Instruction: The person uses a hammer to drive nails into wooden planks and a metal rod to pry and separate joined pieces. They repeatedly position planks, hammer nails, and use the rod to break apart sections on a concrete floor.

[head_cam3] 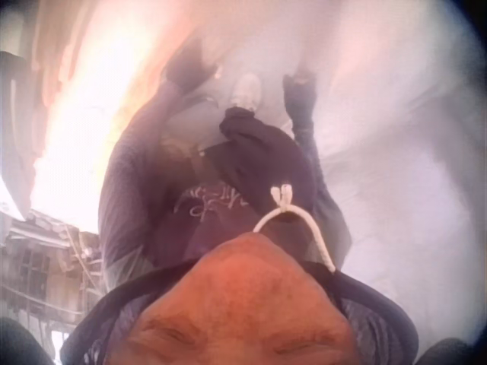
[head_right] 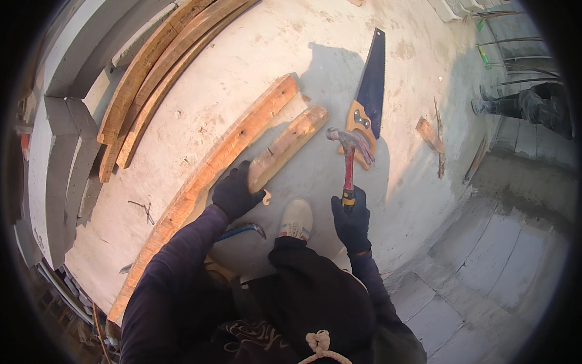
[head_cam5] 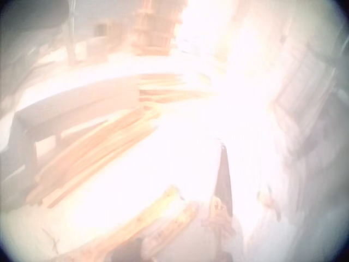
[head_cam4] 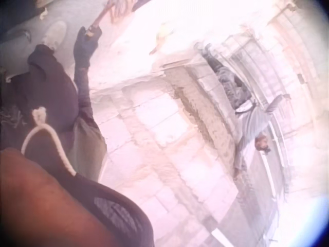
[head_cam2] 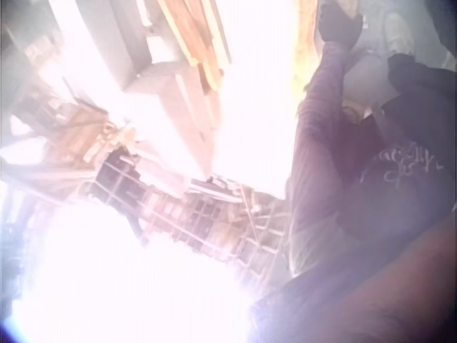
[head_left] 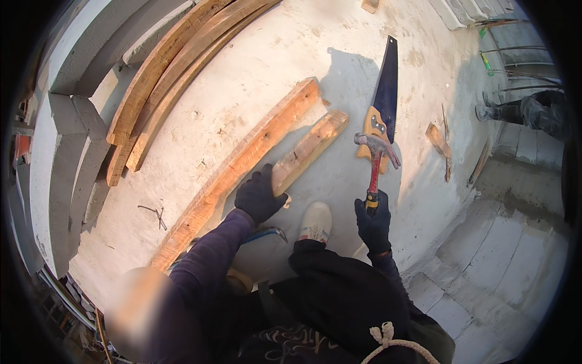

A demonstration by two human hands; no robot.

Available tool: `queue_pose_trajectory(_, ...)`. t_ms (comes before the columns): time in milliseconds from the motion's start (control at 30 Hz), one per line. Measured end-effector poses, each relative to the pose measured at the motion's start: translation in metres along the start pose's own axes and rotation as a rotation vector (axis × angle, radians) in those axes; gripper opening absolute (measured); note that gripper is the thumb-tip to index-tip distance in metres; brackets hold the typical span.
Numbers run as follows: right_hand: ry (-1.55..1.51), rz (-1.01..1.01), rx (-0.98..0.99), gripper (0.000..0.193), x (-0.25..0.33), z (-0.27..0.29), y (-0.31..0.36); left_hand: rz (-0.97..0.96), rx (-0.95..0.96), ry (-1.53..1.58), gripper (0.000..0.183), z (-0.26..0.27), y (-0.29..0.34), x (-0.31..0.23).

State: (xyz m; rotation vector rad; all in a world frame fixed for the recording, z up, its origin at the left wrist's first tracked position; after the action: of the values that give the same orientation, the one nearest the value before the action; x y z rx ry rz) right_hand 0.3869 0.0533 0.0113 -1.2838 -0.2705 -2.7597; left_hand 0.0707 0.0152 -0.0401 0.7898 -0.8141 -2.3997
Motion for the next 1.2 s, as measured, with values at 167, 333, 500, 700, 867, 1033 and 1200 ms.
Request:
queue_pose_trajectory(167, 0.358, 0.386, 0.089, 0.028, 0.021, 0.003, -0.005, -0.041, 0.040, -0.015, 0.079, 0.013, 0.001, 0.013)
queue_pose_trajectory(333, 0.564, 0.641, 0.343, 0.027, 0.046, 0.005, -0.039, -0.066, 0.046, -0.078, 0.075, 0.033, 0.000, 0.013)
queue_pose_trajectory(500, 0.623, 0.997, 0.400, 0.031, 0.084, 0.010, -0.070, -0.078, 0.058, -0.126, 0.077, 0.045, -0.002, 0.017)
queue_pose_trajectory(700, 0.817, 0.922, 0.319, 0.033, 0.053, 0.015, -0.136, -0.053, 0.147, -0.090, 0.075, 0.038, -0.008, 0.014)
queue_pose_trajectory(867, 0.550, 0.959, 0.441, 0.024, 0.082, 0.009, -0.093, -0.041, 0.064, -0.112, 0.073, 0.037, -0.001, 0.031)
queue_pose_trajectory(1033, 0.517, 0.806, 0.351, 0.022, 0.058, -0.009, -0.133, -0.072, 0.058, -0.067, 0.072, 0.039, -0.006, 0.020)
queue_pose_trajectory(1200, 0.036, 0.309, 0.262, 0.018, 0.007, -0.018, -0.114, -0.082, -0.019, -0.073, 0.072, 0.024, 0.001, 0.007)
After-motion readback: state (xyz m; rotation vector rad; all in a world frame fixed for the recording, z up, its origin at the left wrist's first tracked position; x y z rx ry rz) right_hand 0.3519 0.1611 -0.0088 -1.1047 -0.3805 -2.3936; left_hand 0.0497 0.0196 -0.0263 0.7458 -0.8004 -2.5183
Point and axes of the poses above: each hand's wrist, its own y-axis away from the middle knuckle, its own z-axis out of the back of the hand, x = y × z, the point moved 6 cm from there along -y, towards the middle knuckle, and after that the axes turned 13 degrees about z, right-handed, at the moved point
